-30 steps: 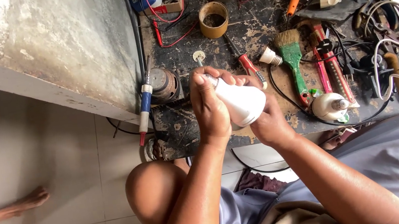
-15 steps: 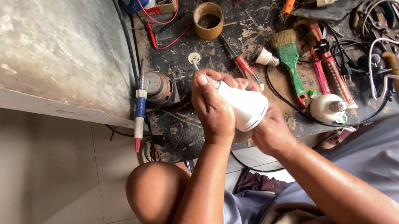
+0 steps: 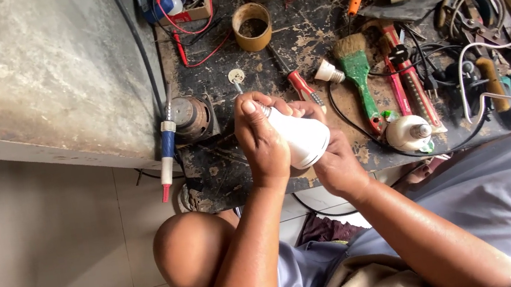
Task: Disassembling an LED light bulb using a screwdriver and pliers to remove the internal components.
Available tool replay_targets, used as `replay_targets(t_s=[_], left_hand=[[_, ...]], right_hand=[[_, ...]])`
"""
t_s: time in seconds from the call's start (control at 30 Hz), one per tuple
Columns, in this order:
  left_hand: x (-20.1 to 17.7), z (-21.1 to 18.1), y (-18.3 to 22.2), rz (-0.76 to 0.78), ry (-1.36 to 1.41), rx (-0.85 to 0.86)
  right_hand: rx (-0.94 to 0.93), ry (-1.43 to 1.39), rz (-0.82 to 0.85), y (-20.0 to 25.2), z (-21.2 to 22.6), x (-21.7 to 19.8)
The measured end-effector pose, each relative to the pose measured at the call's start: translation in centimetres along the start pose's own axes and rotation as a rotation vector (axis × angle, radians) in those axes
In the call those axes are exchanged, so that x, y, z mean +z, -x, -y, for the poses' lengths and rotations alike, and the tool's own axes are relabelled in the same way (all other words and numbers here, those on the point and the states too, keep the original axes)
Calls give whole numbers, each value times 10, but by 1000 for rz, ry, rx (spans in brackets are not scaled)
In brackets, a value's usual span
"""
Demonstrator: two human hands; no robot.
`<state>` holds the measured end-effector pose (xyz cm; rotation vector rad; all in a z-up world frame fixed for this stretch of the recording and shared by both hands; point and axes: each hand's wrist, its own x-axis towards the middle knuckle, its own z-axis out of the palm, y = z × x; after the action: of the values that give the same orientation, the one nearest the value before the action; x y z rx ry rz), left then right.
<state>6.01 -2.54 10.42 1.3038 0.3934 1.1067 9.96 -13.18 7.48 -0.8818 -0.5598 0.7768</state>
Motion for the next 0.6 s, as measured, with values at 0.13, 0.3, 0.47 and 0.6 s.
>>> replay_targets(t_s=[0.13,0.3,0.47,0.6], left_hand=[[-1,6,1,28,40,-23],[-1,-1,3,109,-18,16],[0,-16,7,242,14,33],[-7,-8,11,329,19,46]], right_hand=[[-12,0,10,-4,5,-2],[-273,355,26,-9,-2,-2],[-173,168,-41,-1,-27,-28],[-147,17,-70,2,-40,-37]])
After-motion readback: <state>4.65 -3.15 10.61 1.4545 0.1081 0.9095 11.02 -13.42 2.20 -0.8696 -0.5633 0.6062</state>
